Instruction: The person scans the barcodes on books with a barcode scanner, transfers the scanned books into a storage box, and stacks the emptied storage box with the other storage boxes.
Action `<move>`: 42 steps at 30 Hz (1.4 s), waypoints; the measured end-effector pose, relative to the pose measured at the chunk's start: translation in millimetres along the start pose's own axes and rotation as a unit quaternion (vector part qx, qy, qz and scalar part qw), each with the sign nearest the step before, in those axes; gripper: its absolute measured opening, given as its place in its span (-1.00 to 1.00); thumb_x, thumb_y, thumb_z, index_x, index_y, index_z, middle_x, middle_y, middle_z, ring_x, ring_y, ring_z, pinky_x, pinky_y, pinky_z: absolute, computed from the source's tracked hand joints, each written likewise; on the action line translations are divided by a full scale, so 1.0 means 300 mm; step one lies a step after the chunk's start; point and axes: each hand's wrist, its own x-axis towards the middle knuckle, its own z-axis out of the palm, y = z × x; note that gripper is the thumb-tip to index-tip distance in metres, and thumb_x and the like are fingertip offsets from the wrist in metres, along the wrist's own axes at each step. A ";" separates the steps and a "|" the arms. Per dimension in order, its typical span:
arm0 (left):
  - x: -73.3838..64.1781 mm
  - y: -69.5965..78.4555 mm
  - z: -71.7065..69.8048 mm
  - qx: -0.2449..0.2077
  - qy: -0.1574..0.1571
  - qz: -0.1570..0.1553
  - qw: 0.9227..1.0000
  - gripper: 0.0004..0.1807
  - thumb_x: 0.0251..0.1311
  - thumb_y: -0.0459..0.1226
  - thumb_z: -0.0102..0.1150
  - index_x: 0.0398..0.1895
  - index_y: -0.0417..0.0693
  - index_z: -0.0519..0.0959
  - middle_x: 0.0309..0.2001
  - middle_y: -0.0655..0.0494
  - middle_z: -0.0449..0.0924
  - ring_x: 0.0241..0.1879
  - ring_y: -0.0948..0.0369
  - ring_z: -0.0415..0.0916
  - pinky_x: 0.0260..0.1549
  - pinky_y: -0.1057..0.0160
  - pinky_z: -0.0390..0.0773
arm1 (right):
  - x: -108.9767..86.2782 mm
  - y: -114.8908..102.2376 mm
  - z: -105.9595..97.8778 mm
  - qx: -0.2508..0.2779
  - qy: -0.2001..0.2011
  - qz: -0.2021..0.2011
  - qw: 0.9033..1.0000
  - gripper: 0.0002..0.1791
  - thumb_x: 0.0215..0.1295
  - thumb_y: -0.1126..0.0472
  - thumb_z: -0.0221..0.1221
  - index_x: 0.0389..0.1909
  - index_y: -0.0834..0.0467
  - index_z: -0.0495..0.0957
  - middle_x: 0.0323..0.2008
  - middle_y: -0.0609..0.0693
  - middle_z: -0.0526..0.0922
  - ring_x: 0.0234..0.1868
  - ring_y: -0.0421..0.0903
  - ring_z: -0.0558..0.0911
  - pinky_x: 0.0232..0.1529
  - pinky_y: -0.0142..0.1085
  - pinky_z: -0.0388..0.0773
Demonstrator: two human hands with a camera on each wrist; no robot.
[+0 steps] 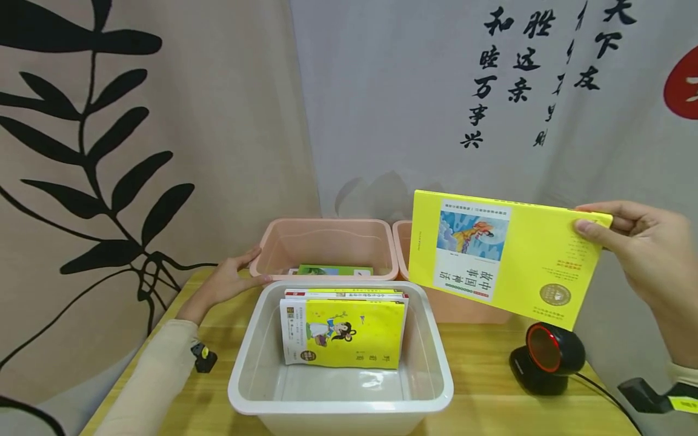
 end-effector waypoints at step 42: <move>0.000 0.000 0.007 0.010 0.007 0.006 1.000 0.13 0.20 0.28 0.29 0.63 -0.11 0.05 0.62 -0.11 -0.01 0.52 -0.28 0.07 0.34 -0.42 0.22 | 0.294 -0.082 0.688 0.249 -0.162 -0.019 0.955 -0.74 0.37 0.36 0.29 0.00 0.42 0.61 -0.26 0.04 0.77 -0.27 -0.12 0.77 -0.20 -0.40 0.70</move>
